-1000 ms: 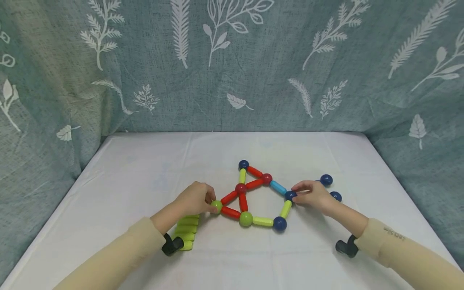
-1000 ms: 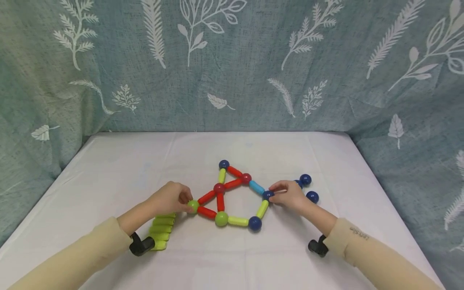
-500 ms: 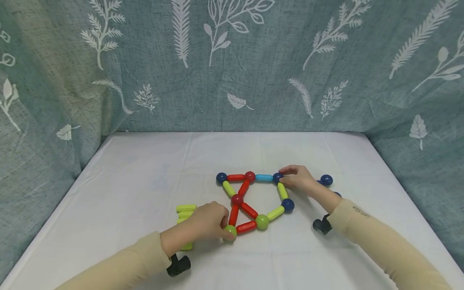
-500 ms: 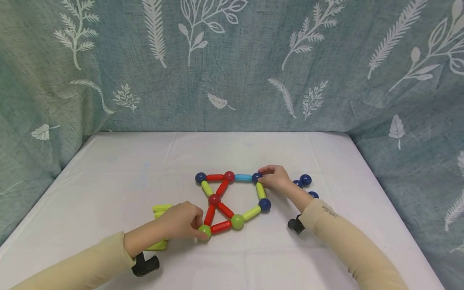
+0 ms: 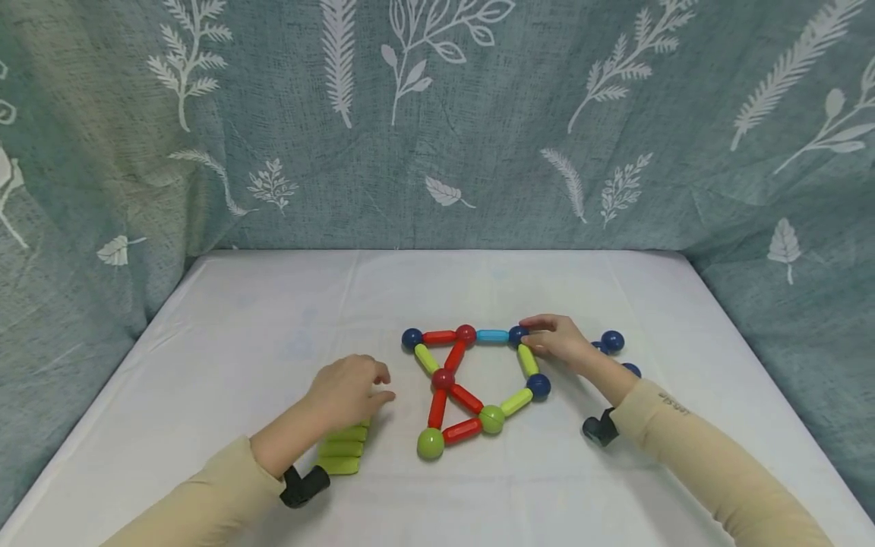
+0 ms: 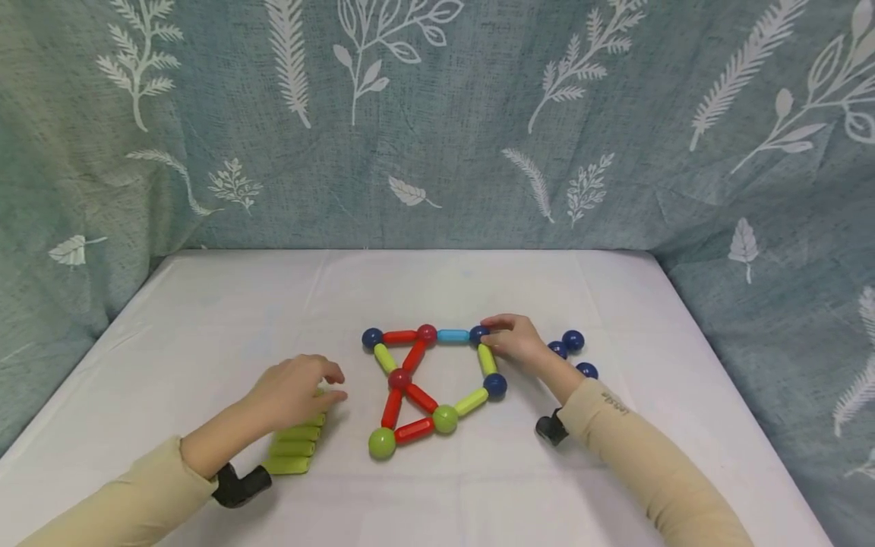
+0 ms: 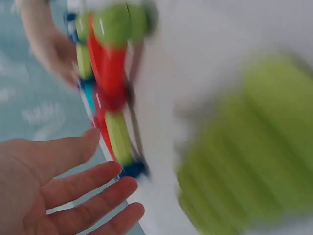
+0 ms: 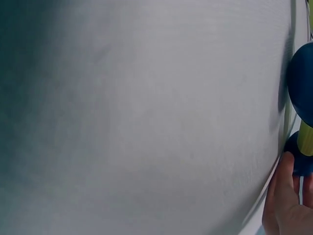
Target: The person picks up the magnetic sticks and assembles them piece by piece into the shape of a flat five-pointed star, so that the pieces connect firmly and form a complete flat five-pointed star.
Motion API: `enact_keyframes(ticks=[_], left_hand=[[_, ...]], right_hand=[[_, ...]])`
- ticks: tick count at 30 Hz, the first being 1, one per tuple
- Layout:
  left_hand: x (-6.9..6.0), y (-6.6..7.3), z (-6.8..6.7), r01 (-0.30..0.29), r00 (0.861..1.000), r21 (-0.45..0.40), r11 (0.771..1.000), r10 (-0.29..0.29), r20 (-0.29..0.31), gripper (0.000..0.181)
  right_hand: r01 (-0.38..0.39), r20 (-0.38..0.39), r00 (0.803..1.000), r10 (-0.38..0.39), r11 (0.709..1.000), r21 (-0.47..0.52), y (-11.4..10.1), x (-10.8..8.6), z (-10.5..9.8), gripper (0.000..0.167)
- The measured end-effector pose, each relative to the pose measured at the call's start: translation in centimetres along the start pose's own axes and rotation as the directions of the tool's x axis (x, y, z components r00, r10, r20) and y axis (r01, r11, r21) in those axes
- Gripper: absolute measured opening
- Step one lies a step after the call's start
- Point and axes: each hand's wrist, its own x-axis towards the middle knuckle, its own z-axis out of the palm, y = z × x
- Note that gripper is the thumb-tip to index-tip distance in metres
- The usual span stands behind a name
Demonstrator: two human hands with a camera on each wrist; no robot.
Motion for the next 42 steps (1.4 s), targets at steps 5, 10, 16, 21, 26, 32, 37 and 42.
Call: enact_keyframes(ticks=[5,10,16,21,26,32,37,42], left_hand=[[-0.5,-3.4,-1.1,0.014,0.996,-0.031,0.999,-0.011,0.091,0.024],[-0.5,-4.9,-0.5,0.001,0.989,-0.061,0.998,0.008,0.148,0.023],[-0.2,-5.8,0.0,-0.023,0.992,-0.082,0.996,0.033,0.124,0.018],[0.5,-6.1,-0.5,-0.025,0.990,-0.094,0.995,0.037,0.136,0.009],[3.3,-4.6,-2.4,-0.036,0.994,-0.108,0.994,0.047,0.100,0.012],[9.1,0.1,-3.3,0.004,1.000,-0.228,0.974,0.003,0.029,0.023],[13.1,4.4,-1.5,0.097,0.995,-0.362,0.927,-0.103,0.001,0.027],[15.7,6.4,0.8,0.229,0.969,-0.405,0.885,-0.247,0.007,0.025]], right_hand=[[-0.023,0.001,1.000,0.023,1.000,0.015,-0.2,0.0,0.0,0.041],[-0.040,-0.004,0.999,0.040,0.999,0.021,-0.1,0.3,0.0,0.041],[-0.038,-0.002,0.999,0.038,0.999,0.027,-0.1,0.2,0.1,0.040],[-0.045,0.003,0.999,0.045,0.999,0.028,-0.1,0.3,0.1,0.041],[-0.049,-0.005,0.999,0.049,0.999,0.024,0.0,0.4,0.0,0.041],[-0.043,-0.003,0.999,0.043,0.999,0.015,0.0,0.4,0.0,0.042],[-0.045,-0.003,0.999,0.045,0.999,0.009,-0.1,0.4,-0.1,0.042],[-0.049,0.007,0.999,0.049,0.998,0.025,0.0,0.4,-0.1,0.041]])
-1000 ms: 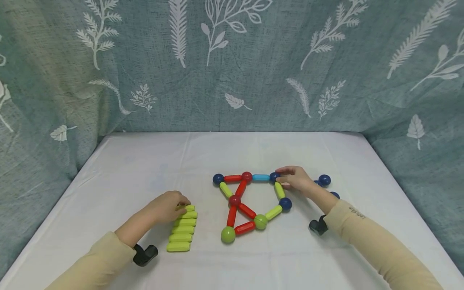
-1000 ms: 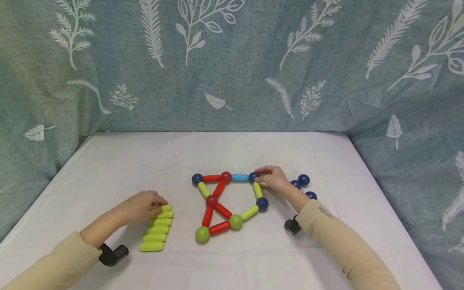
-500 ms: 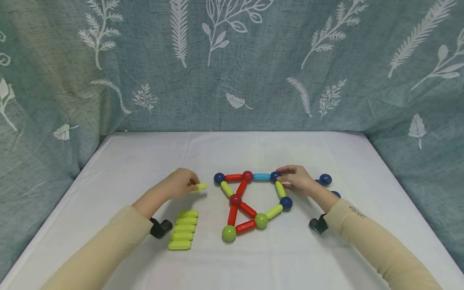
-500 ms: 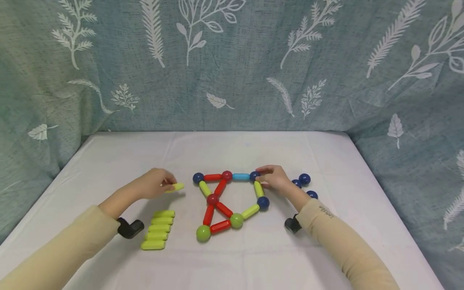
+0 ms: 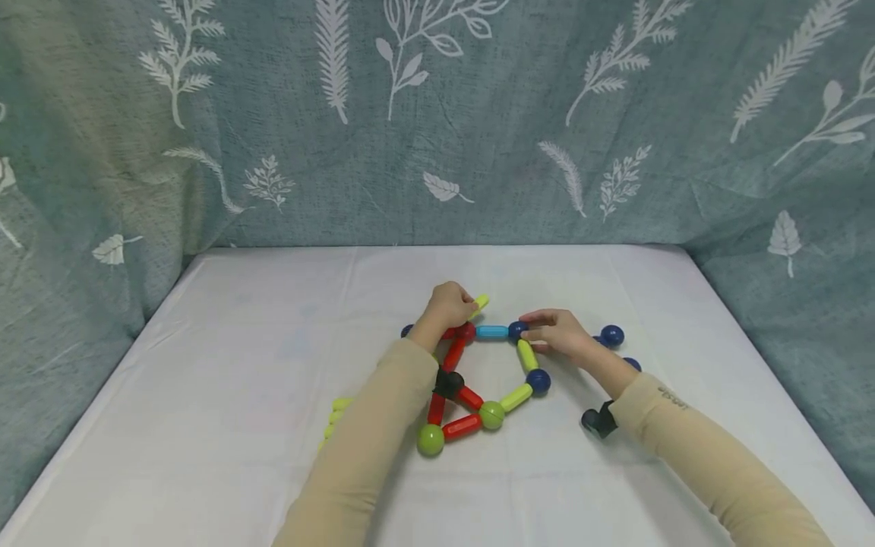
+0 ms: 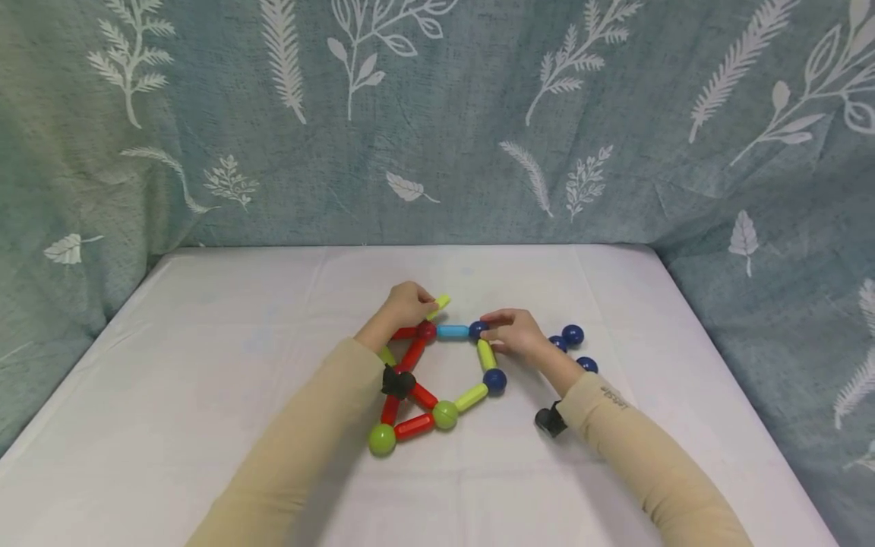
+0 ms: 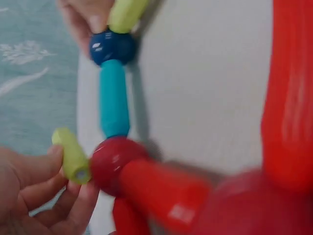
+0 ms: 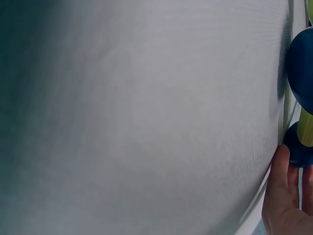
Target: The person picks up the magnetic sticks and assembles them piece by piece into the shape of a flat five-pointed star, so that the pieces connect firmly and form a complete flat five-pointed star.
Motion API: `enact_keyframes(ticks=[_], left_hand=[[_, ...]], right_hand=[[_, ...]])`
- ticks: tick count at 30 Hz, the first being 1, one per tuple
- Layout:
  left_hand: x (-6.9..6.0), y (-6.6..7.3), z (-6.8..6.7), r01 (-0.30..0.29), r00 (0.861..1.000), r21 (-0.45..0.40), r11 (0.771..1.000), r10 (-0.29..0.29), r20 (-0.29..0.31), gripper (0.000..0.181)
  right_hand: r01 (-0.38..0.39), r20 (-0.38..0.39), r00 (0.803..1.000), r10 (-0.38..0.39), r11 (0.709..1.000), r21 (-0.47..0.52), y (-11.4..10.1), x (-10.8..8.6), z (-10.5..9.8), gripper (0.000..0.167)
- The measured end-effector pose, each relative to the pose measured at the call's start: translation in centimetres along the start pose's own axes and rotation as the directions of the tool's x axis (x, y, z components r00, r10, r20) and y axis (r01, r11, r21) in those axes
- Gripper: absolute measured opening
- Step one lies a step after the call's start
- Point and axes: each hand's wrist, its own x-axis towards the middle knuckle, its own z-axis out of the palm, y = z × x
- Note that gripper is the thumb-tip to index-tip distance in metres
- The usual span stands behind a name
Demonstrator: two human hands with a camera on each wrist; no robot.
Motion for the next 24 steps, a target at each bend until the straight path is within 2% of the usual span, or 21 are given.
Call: enact_keyframes(ticks=[1,3,6,8,9,11,13,15,17,19,24], left_hand=[[0.2,0.0,0.3,0.020,1.000,0.008,1.000,-0.019,-0.016,0.025],[2.3,-1.2,1.7,0.032,0.999,0.006,0.999,-0.032,-0.044,0.025],[6.3,-3.3,3.9,0.058,0.998,-0.009,0.998,-0.058,-0.025,0.027],[9.0,-4.8,5.7,0.050,0.998,-0.010,0.999,-0.051,-0.037,0.026],[8.7,-4.4,5.6,0.084,0.996,-0.009,0.996,-0.084,-0.011,0.026],[7.8,-3.8,5.3,0.106,0.994,-0.002,0.994,-0.106,-0.012,0.026],[5.5,-2.4,4.4,0.127,0.991,0.017,0.992,-0.127,-0.036,0.026],[2.8,-0.8,3.0,0.158,0.987,0.025,0.987,-0.158,-0.023,0.027],[1.4,0.0,2.4,0.157,0.987,0.028,0.987,-0.156,-0.040,0.027],[0.7,0.4,2.2,0.150,0.988,0.035,0.988,-0.148,-0.044,0.029],[0.5,0.6,1.9,0.150,0.988,0.029,0.988,-0.149,-0.037,0.031]], right_hand=[[0.001,0.004,1.000,-0.001,1.000,0.002,0.0,0.0,0.0,0.041],[0.001,0.003,1.000,-0.001,1.000,0.000,-0.1,0.0,0.0,0.041],[0.004,0.003,1.000,-0.004,1.000,-0.008,-0.1,-0.1,0.0,0.041],[0.005,-0.001,1.000,-0.005,1.000,-0.013,-0.1,-0.2,0.0,0.041],[0.006,0.001,1.000,-0.006,1.000,-0.009,-0.2,-0.2,0.0,0.041],[0.009,0.005,1.000,-0.009,1.000,-0.005,-0.2,-0.3,0.0,0.041],[0.012,0.010,1.000,-0.012,1.000,-0.002,-0.3,-0.2,0.1,0.041],[0.010,0.012,1.000,-0.010,1.000,0.002,-0.3,-0.2,0.1,0.041],[0.007,0.009,1.000,-0.007,1.000,0.002,-0.3,-0.3,0.2,0.041],[0.000,0.001,1.000,0.000,1.000,0.002,-0.4,-0.3,0.1,0.040],[-0.010,-0.008,1.000,0.010,1.000,-0.004,-0.4,-0.3,0.0,0.039]])
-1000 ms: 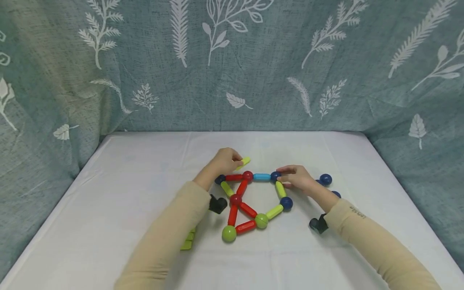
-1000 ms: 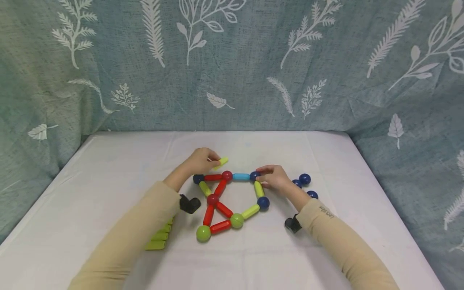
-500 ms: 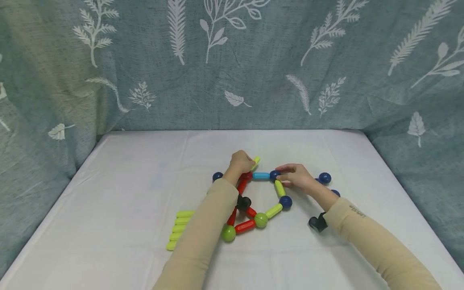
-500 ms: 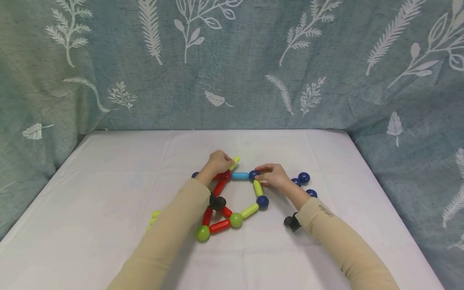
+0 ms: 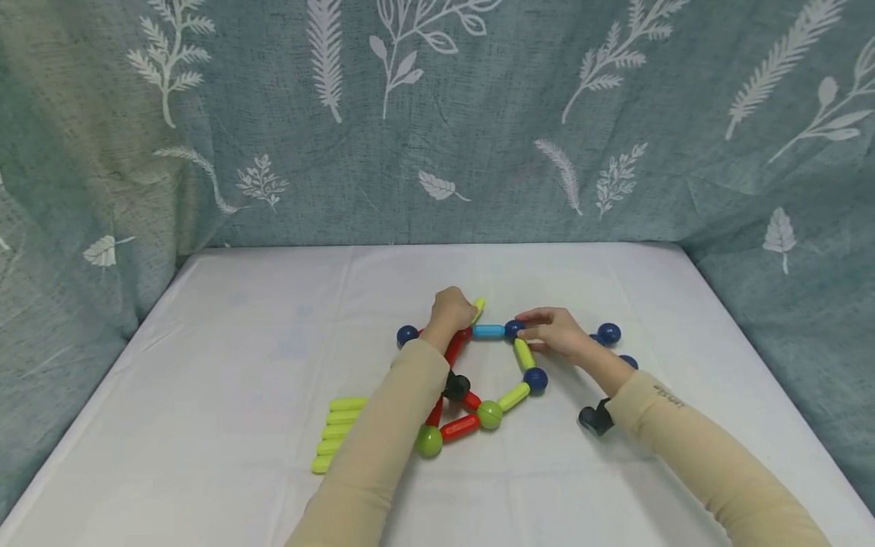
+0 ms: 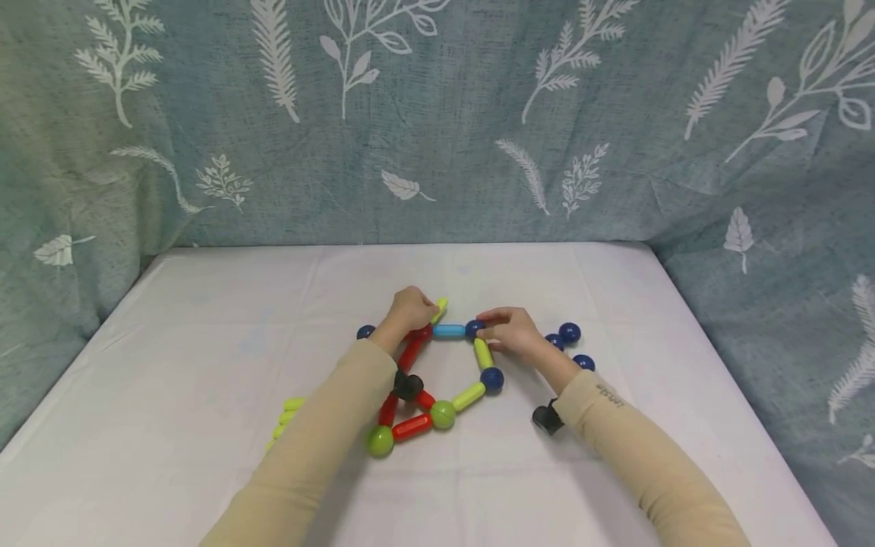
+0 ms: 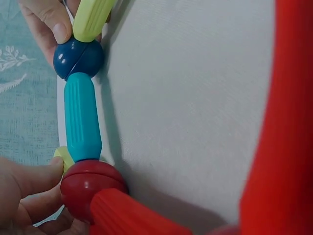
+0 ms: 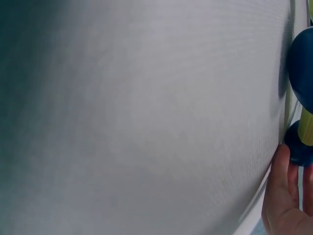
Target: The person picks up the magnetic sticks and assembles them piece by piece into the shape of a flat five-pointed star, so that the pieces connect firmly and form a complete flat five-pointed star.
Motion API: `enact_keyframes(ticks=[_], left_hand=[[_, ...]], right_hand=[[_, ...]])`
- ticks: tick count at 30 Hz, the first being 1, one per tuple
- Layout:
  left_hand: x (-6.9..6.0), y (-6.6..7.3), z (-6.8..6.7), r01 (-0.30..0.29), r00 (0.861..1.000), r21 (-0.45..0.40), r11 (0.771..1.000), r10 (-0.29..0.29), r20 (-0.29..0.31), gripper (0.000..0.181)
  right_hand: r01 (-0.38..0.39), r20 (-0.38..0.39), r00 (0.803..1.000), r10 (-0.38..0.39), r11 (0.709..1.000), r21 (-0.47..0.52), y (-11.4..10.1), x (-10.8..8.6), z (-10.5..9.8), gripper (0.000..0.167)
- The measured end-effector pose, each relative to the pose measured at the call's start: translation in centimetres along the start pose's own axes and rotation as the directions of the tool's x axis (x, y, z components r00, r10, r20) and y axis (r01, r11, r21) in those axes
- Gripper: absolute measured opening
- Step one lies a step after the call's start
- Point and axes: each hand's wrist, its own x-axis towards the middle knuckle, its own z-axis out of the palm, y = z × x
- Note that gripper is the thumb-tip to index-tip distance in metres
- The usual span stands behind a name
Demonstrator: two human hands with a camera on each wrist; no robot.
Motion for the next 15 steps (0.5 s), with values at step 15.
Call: enact_keyframes(ticks=[15], left_hand=[[-1.8,-7.3,-6.9,-0.267,0.954,0.196,0.944,0.231,0.190,0.021]], right_hand=[[0.025,0.032,0.999,-0.025,1.000,-0.008,0.2,0.1,-0.2,0.039]])
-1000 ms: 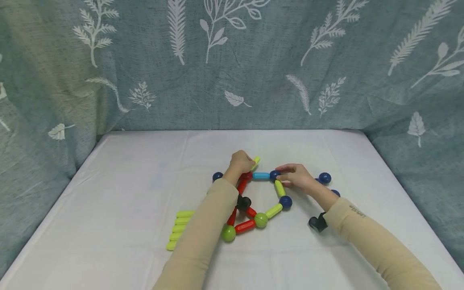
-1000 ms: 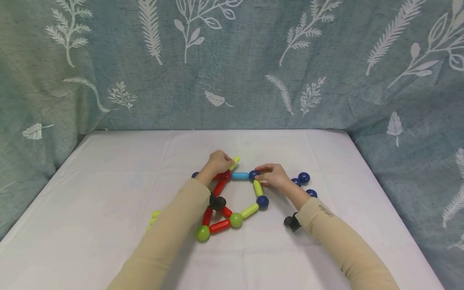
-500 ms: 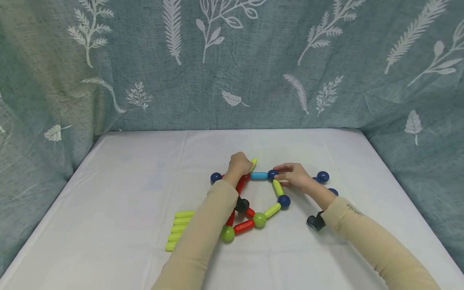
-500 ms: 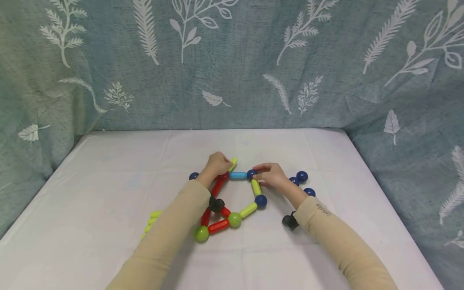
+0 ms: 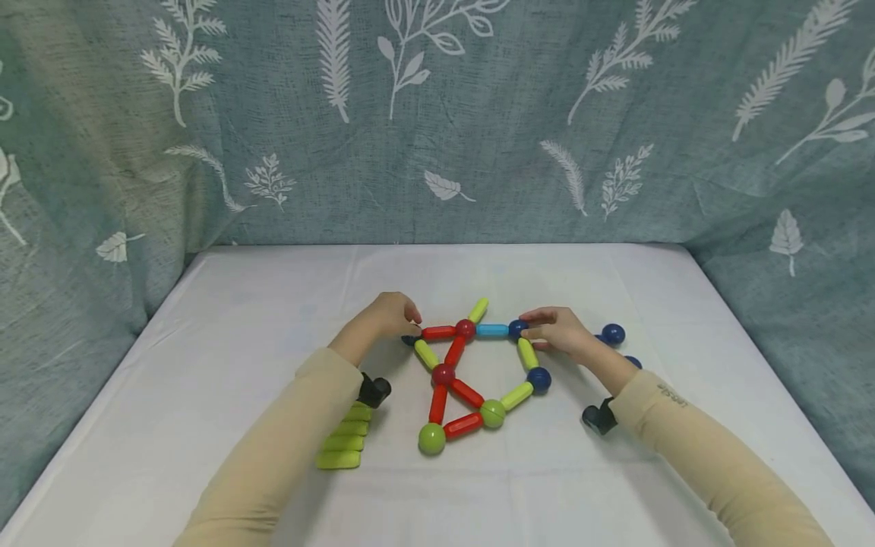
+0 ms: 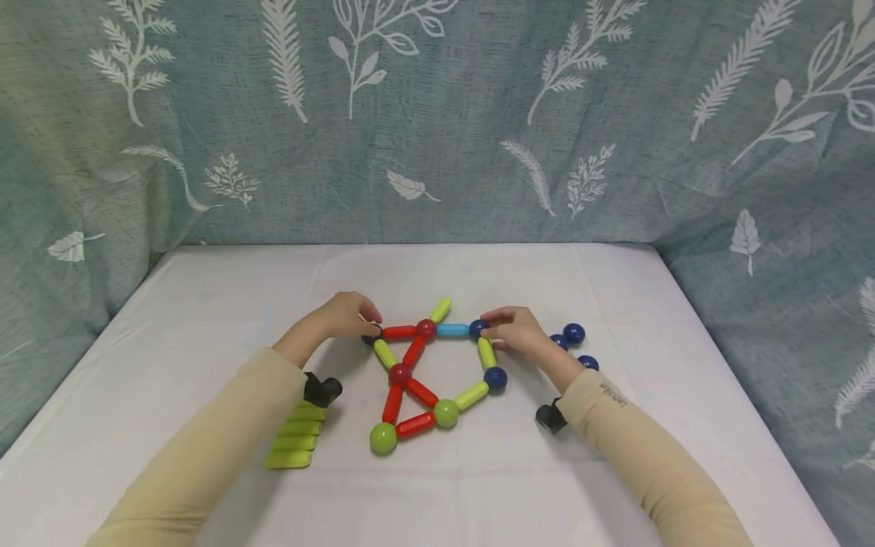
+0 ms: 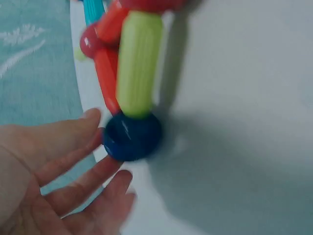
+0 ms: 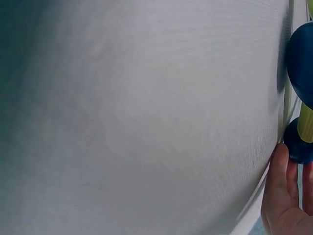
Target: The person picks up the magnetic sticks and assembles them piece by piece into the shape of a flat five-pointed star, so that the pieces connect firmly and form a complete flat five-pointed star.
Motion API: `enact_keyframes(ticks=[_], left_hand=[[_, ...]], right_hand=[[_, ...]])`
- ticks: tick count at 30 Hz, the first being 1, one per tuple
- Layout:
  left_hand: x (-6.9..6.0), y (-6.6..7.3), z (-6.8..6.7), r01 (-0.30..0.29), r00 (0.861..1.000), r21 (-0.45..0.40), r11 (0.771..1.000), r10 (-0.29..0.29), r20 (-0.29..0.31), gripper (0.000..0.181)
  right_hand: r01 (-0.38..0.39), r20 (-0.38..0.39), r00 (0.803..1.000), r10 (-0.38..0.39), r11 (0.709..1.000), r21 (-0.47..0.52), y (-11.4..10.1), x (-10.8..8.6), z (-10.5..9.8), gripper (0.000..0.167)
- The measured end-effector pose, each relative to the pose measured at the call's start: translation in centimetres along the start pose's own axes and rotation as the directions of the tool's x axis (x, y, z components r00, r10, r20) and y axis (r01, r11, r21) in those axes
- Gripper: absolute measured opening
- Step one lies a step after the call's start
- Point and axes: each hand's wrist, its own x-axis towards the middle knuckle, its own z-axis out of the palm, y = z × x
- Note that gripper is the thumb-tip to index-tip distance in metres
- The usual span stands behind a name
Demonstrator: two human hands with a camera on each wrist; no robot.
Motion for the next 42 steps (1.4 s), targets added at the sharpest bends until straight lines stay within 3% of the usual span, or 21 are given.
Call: enact_keyframes(ticks=[5,11,16,23,26,29,35,42], left_hand=[[-0.6,-1.2,0.0,-0.020,0.999,-0.072,0.997,0.017,-0.041,0.023],[-0.6,-0.6,0.5,-0.012,0.998,0.004,1.000,0.012,-0.064,0.021],[-0.6,-0.2,0.5,0.012,0.998,0.052,0.999,-0.009,-0.062,0.023],[-0.5,0.2,0.3,0.043,0.999,0.125,0.991,-0.039,-0.032,0.025],[-0.6,0.2,0.4,0.050,0.999,0.149,0.988,-0.047,-0.026,0.025],[-1.0,0.0,0.6,0.022,0.999,0.192,0.981,-0.017,-0.029,0.023],[-3.6,-0.3,1.5,-0.059,0.997,0.248,0.967,0.067,-0.025,0.021],[-8.1,1.0,3.6,-0.125,0.991,0.199,0.972,0.134,-0.032,0.028]], right_hand=[[0.000,0.007,1.000,0.000,1.000,-0.019,-0.1,-0.1,0.0,0.040],[0.055,0.046,0.998,-0.048,0.987,-0.152,0.1,-0.8,-0.8,0.045],[0.099,0.089,0.993,-0.081,0.972,-0.214,1.1,-2.6,-0.8,0.054],[0.118,0.070,0.992,-0.103,0.958,-0.261,1.8,-5.4,-0.1,0.040],[0.129,0.055,0.991,-0.118,0.944,-0.304,1.7,-5.7,0.0,0.031],[0.123,0.034,0.992,-0.119,0.931,-0.344,1.5,-5.4,0.0,0.024],[0.085,-0.032,0.994,-0.104,0.923,-0.376,0.7,-3.7,-0.6,0.023],[0.020,-0.076,0.996,-0.049,0.938,-0.345,-0.6,-1.2,-0.6,0.028]])
